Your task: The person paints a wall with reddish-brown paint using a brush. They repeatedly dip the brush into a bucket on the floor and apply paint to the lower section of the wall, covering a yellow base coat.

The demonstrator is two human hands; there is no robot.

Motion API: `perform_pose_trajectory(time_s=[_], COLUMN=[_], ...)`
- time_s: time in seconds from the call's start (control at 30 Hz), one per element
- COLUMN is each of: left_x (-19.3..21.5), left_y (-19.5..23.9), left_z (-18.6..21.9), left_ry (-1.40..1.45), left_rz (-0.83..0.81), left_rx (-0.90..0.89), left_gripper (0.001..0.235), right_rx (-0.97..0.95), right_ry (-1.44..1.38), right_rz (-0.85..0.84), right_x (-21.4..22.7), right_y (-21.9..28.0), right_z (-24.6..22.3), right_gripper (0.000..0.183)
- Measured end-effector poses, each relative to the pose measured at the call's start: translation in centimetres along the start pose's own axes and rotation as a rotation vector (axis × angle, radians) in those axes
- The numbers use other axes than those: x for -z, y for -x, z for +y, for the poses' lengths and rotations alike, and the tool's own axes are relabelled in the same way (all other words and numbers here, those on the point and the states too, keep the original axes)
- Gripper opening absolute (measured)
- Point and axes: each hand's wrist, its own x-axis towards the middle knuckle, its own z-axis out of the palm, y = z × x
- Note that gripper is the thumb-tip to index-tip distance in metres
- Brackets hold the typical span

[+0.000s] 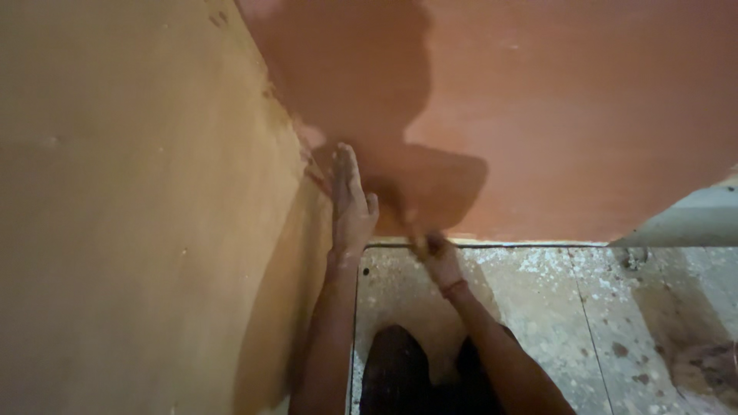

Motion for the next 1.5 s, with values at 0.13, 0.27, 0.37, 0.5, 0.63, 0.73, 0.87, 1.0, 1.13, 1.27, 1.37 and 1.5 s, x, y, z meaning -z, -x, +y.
perform_pose_trajectory(time_s=[0.13,0.27,0.37,0.5,0.63,0.73,0.87,1.0,1.13,1.27,1.37,1.5], left_x=[0.6,0.4,0.9,2.8,5.0,5.9,5.7,5.1,5.2,6.7,7.8,8.8], left_y=[-1.0,-1.4,-1.6,-2.3,-3.2,-4.9,-6.1,-6.2,-6.7,-7.2,-8.0,-9.4], left_z=[0.1,-0.1,0.1,1.1,3.0,3.8,4.3,4.3,4.3,5.1,6.5,7.9], left_ry=[0.043,0.044,0.052,-0.099,0.004,0.048,0.034,-0.008,-0.036,-0.035,0.034,0.003], left_rz=[-0.063,-0.121,-0.128,-0.215,-0.023,0.043,-0.017,-0.046,-0.083,-0.054,0.068,0.091], left_rx=[0.037,0.008,-0.004,0.069,0.013,-0.062,-0.051,-0.045,-0.034,-0.068,-0.153,-0.139], left_gripper=[0.098,0.101,0.102,0.103,0.100,0.101,0.105,0.107,0.107,0.102,0.096,0.095], right_rx=[0.137,0.081,0.051,0.128,0.127,0.178,0.222,0.251,0.392,0.175,0.161,0.324], right_ry=[-0.116,-0.168,-0.171,-0.073,-0.119,0.022,-0.097,-0.229,-0.226,-0.130,-0.124,-0.163], right_rz=[0.363,0.674,0.646,0.180,-0.224,-0.133,0.310,0.707,0.626,0.207,-0.179,-0.290], right_x=[2.2,1.4,0.1,-1.7,-1.9,0.7,6.4,8.3,7.4,5.3,3.8,5.4], right_y=[4.3,7.6,5.8,2.8,1.0,0.0,1.7,5.4,4.4,2.5,2.0,0.9], right_z=[-3.2,-4.2,-4.6,-4.2,-4.9,-7.2,-10.9,-13.3,-15.7,-17.3,-17.7,-19.6], right_gripper=[0.048,0.056,0.058,0.043,0.045,0.029,0.023,0.052,0.056,0.048,0.051,0.046])
